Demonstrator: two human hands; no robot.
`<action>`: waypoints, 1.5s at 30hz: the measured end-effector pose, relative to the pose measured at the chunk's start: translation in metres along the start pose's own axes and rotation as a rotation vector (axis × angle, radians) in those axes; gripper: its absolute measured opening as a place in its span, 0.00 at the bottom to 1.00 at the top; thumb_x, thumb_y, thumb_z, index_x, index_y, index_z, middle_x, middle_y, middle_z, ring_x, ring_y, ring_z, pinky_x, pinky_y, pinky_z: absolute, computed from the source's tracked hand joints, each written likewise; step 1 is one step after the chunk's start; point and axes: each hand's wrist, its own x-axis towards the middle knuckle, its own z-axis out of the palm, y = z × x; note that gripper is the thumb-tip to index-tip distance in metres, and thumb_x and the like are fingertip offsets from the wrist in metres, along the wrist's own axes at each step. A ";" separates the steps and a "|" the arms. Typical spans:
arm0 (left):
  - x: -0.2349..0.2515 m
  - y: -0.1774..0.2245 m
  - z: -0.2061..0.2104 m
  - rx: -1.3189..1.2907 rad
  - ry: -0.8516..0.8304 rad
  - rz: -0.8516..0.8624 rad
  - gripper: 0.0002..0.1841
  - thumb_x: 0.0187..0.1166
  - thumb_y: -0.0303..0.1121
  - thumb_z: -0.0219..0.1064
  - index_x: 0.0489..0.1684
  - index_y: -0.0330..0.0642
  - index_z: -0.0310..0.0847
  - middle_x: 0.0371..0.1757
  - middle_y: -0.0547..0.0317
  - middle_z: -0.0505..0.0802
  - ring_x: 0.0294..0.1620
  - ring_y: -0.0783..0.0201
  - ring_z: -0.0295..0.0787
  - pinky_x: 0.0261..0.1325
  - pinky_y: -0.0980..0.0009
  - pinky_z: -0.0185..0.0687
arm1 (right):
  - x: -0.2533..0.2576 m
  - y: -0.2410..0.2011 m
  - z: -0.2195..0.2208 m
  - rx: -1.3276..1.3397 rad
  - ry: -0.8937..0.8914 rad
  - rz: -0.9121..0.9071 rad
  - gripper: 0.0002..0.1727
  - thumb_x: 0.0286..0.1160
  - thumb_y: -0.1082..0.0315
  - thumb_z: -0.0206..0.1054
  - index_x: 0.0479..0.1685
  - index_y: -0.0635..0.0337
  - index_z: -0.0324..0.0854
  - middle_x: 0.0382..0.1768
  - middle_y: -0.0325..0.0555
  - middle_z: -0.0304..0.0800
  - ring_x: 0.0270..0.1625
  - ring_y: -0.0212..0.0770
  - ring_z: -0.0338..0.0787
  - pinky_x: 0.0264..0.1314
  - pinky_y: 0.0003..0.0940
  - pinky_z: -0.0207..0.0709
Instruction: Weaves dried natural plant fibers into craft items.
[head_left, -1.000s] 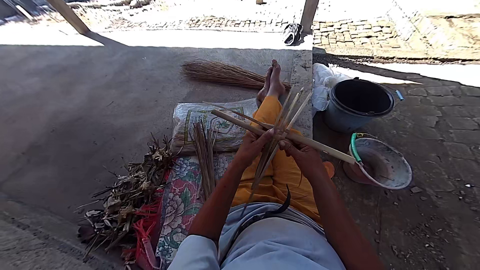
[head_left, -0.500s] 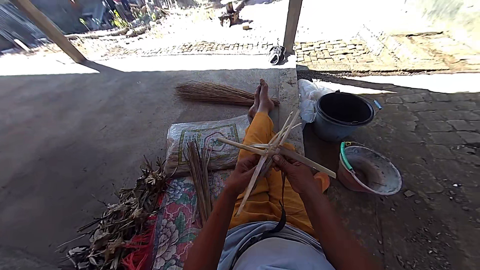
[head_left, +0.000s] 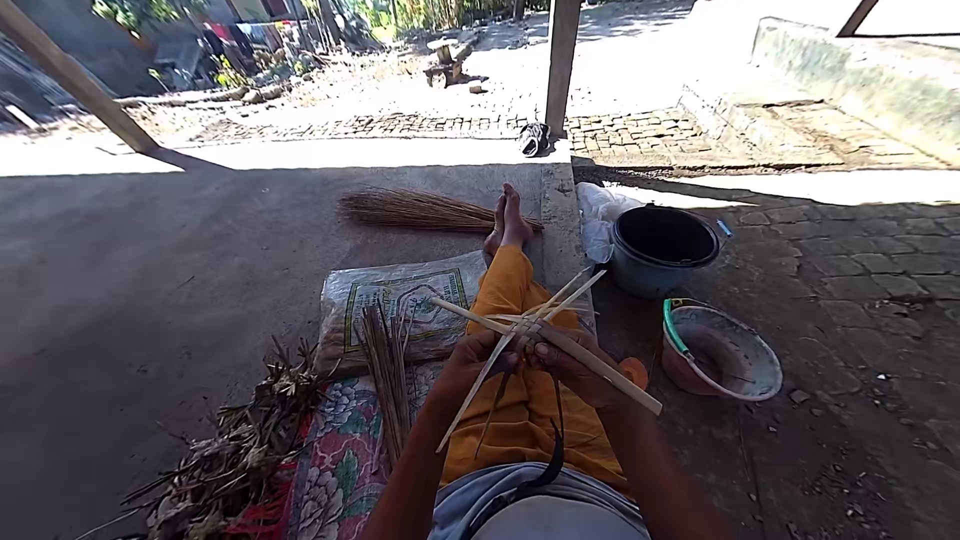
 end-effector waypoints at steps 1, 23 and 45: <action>0.001 0.002 0.003 0.011 -0.006 0.005 0.06 0.77 0.25 0.71 0.48 0.40 0.87 0.42 0.64 0.96 0.43 0.71 0.93 0.54 0.70 0.89 | -0.001 -0.002 0.001 0.035 -0.005 -0.002 0.07 0.76 0.65 0.74 0.45 0.57 0.91 0.39 0.37 0.94 0.44 0.31 0.91 0.57 0.32 0.86; 0.019 0.005 0.034 0.345 0.245 0.098 0.04 0.69 0.17 0.73 0.35 0.34 0.87 0.28 0.62 0.92 0.30 0.73 0.88 0.40 0.75 0.87 | -0.006 -0.032 0.008 -0.329 0.273 -0.015 0.09 0.62 0.80 0.76 0.40 0.62 0.89 0.33 0.43 0.92 0.35 0.34 0.91 0.48 0.29 0.89; 0.015 0.027 0.041 0.285 0.259 -0.172 0.12 0.71 0.17 0.73 0.51 0.32 0.86 0.31 0.61 0.92 0.29 0.74 0.86 0.39 0.77 0.86 | -0.001 -0.033 0.026 -0.712 0.437 -0.054 0.09 0.70 0.79 0.74 0.46 0.61 0.89 0.37 0.35 0.91 0.37 0.22 0.87 0.43 0.18 0.82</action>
